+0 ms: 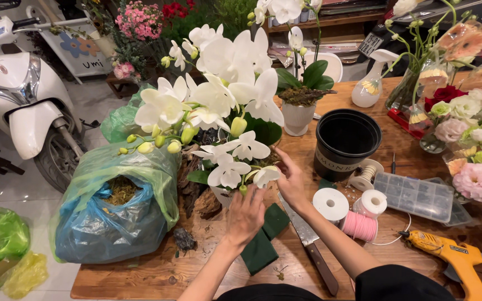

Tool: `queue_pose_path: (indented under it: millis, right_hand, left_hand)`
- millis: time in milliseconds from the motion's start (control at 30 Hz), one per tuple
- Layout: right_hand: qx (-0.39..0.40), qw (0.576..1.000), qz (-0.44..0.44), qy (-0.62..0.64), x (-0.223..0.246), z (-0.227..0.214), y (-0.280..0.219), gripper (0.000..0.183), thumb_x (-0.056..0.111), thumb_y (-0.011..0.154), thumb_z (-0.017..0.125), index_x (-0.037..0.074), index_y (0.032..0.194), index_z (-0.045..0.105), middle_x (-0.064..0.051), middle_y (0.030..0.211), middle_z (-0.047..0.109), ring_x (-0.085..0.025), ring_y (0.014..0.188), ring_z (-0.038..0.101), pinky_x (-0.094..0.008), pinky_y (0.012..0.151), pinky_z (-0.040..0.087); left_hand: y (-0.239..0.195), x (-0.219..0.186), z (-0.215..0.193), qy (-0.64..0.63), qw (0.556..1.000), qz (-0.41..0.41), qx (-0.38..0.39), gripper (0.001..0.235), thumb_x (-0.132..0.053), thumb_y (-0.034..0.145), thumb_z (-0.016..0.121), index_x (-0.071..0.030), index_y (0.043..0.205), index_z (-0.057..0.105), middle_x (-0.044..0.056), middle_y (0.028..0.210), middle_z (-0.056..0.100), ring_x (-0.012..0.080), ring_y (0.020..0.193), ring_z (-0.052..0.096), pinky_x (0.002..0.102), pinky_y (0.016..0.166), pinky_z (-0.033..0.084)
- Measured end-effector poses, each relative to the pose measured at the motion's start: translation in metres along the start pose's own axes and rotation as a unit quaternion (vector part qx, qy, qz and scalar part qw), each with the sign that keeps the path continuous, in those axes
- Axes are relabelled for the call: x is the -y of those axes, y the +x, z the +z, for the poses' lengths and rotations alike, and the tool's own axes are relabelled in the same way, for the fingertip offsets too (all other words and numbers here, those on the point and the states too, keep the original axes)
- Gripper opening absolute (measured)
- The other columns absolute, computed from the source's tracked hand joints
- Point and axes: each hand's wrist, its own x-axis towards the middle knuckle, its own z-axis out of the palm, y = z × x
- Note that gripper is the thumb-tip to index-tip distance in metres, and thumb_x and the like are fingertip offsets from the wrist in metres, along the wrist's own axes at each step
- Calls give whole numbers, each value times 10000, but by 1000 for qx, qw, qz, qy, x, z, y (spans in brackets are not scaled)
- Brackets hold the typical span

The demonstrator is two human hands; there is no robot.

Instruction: The person arranges white orchid stems in a white ribbed pot, adding moss to the base and securing it with a hot glue gun. The person repeatedly adjusts the flower stems and moss to create a finished arrangement.

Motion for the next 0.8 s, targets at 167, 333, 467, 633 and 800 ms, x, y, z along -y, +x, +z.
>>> queue_pose_path:
  millis: [167,333,467,633,800]
  right_hand:
    - [22,999,-24,-6,-23,-7,10,306,89,961,625,70,1255,707,-143,1038,709,-175,893,668,-333,809,571]
    - [31,999,-24,4,-16,-7,14,275,122,908,746,100,1182,749,-81,932,714,-139,818,639,-325,801,560]
    - [26,999,-20,19,-17,-6,12,290,125,853,805,96,1135,747,-61,785,683,-124,751,627,-312,787,550]
    - [27,999,-21,9,-9,-1,-4,291,114,815,840,78,1087,745,-74,803,732,-109,752,638,-312,816,542]
    - [19,991,-125,-55,-26,3,-27,277,66,779,847,102,1044,773,-55,760,751,-136,709,699,-311,748,554]
  left_hand:
    - [4,4,15,53,998,15,-22,280,78,780,596,-51,1029,598,142,899,579,292,700,571,370,623,461]
    - [-6,9,40,57,998,-2,-8,230,118,738,635,-19,922,637,137,864,607,288,698,609,365,608,479]
    - [3,7,21,15,999,-44,20,231,161,687,654,29,877,642,189,849,636,343,690,622,393,580,478]
    - [-12,36,18,-77,997,20,-14,838,-590,666,571,11,1250,570,181,1080,576,262,920,539,383,827,475]
    - [-11,34,-50,407,903,132,-37,227,134,788,665,-93,807,656,102,913,589,190,776,569,316,693,450]
